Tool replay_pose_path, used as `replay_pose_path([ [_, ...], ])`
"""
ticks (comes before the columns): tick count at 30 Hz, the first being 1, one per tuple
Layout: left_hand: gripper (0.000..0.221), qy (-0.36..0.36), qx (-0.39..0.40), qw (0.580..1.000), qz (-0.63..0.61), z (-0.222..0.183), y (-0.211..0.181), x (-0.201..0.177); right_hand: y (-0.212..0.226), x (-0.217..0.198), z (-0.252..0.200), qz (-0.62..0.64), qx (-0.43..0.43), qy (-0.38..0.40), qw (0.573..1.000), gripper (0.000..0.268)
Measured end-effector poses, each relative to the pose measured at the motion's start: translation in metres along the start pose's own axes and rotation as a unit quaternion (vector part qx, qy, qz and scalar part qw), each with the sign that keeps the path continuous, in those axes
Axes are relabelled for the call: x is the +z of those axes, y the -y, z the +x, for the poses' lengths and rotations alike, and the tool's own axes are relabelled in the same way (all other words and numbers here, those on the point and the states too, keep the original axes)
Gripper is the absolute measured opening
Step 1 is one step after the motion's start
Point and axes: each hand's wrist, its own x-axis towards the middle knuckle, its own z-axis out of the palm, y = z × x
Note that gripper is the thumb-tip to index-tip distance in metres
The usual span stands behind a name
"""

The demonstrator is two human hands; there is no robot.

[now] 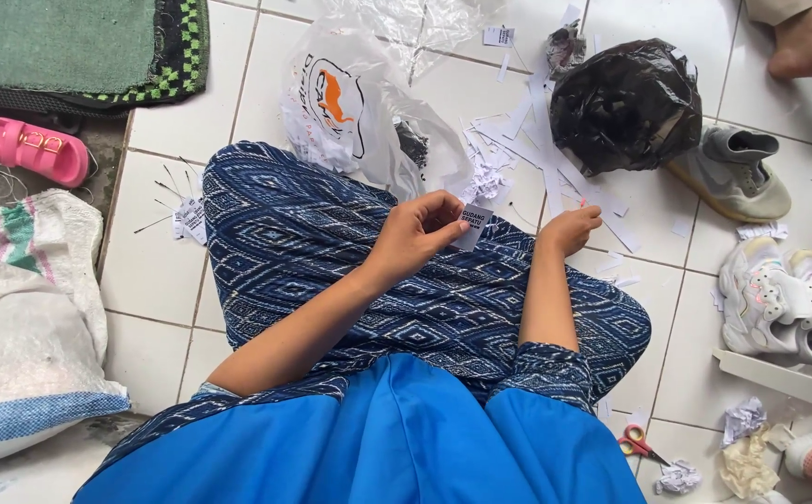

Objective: The person is sitting on the floor, picking up small paper tags and attaching them to small items, likely for labeling or pricing.

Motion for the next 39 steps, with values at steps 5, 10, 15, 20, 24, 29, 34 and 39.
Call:
replay_pose_path([
  [5,0.004,-0.001,0.003,1.000,-0.009,0.000,-0.001,0.003,-0.007,-0.023,-0.002,0.162,-0.017,-0.028,0.986,0.016],
  [10,0.008,-0.003,-0.022,0.999,-0.047,-0.006,-0.009,0.007,-0.029,-0.026,0.004,0.261,-0.044,-0.060,0.962,0.026],
  [15,0.010,-0.012,-0.028,0.999,-0.041,-0.005,0.003,0.012,0.001,-0.089,-0.034,0.346,-0.042,-0.036,0.936,0.017],
  [20,0.014,-0.006,-0.042,0.999,-0.033,-0.005,0.000,0.013,0.031,-0.154,-0.081,0.428,-0.012,0.000,0.904,0.016],
  [24,0.016,-0.003,-0.052,0.998,-0.034,-0.005,-0.001,0.014,0.053,-0.191,-0.114,0.460,-0.029,0.047,0.886,0.014],
  [29,0.016,-0.027,-0.046,0.998,-0.044,-0.007,-0.006,0.014,0.070,-0.229,-0.143,0.582,-0.039,0.131,0.802,0.011],
  [34,0.014,-0.042,-0.030,0.996,-0.071,-0.009,-0.011,0.011,0.093,-0.277,-0.169,0.645,-0.048,0.193,0.737,0.009],
  [39,0.013,-0.048,-0.033,0.996,-0.067,-0.010,-0.006,0.010,0.098,-0.274,-0.179,0.636,-0.068,0.210,0.739,0.011],
])
